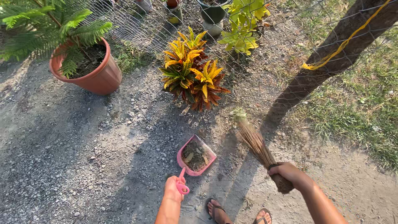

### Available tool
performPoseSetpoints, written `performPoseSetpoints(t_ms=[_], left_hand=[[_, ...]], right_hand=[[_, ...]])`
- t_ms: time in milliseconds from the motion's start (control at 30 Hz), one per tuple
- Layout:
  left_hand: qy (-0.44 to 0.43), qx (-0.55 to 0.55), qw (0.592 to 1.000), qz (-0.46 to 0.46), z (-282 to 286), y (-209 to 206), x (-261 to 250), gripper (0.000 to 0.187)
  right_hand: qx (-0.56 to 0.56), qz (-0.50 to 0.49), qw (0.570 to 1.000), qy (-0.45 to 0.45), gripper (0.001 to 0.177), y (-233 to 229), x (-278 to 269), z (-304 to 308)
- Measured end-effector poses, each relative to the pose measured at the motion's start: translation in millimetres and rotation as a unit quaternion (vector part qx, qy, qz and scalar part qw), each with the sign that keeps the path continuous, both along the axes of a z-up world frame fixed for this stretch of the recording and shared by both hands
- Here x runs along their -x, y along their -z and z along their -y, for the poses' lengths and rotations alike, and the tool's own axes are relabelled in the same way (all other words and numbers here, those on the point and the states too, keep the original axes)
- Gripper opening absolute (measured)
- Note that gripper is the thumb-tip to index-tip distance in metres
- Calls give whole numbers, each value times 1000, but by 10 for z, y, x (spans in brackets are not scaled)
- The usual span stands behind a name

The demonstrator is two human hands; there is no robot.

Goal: The person sweeps debris from a gravel path into a dustpan and then pulls weeds from the ground by hand.

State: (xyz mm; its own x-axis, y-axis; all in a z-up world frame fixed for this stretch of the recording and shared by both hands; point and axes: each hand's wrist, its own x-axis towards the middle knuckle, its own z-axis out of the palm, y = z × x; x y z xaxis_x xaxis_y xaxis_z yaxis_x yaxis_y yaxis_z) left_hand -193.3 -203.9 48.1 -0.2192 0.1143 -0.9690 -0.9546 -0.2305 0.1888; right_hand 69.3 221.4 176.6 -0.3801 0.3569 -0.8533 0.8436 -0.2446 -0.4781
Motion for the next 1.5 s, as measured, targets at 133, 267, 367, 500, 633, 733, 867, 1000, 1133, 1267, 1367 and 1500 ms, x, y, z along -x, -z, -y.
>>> performPoseSetpoints(t_ms=[133, 267, 367, 500, 633, 733, 867, 1000, 1133, 1267, 1367, 1500], left_hand=[[-35, 7, 998, -42, -194, -13, -40, 28], [-119, 41, 992, -7, -361, 21, 20, 16], [-104, 36, 994, 6, -212, -22, 44, 17], [-82, 10, 996, 28, 102, -99, 9, 18], [-125, 21, 991, 39, 302, -105, -203, 16], [-147, 21, 988, 35, 302, -51, -237, 20], [-153, 0, 988, 23, 307, -27, -181, 22], [-143, -9, 989, 28, 353, -66, -166, 22], [-120, 25, 992, 26, 485, -140, -338, 18], [-46, 27, 998, 12, 637, -225, -481, 20], [-24, 40, 999, -20, 631, -249, -630, 18], [9, 92, 995, -36, 444, -170, -775, 19]], right_hand=[[43, 27, 998, 33, 32, 467, 291, 465], [91, -7, 996, -9, 42, 79, 211, 919], [23, -5, 997, -77, 63, -362, 126, 820], [-65, -6, 980, -191, 83, -530, 462, 607], [-160, -2, 966, -204, 81, -41, 1338, 739], [-133, 0, 963, -233, 73, 236, 1509, 1042], [-52, -5, 952, -303, 71, 22, 1162, 1299], [-32, -17, 963, -267, 100, -494, 472, 967], [-86, 16, 964, -251, 91, -580, -124, 564], [-8, 40, 994, -101, 48, -23, -452, 148], [-10, 76, 996, -35, 36, 583, -427, 22], [147, 59, 983, 89, 25, 977, -307, 476]])
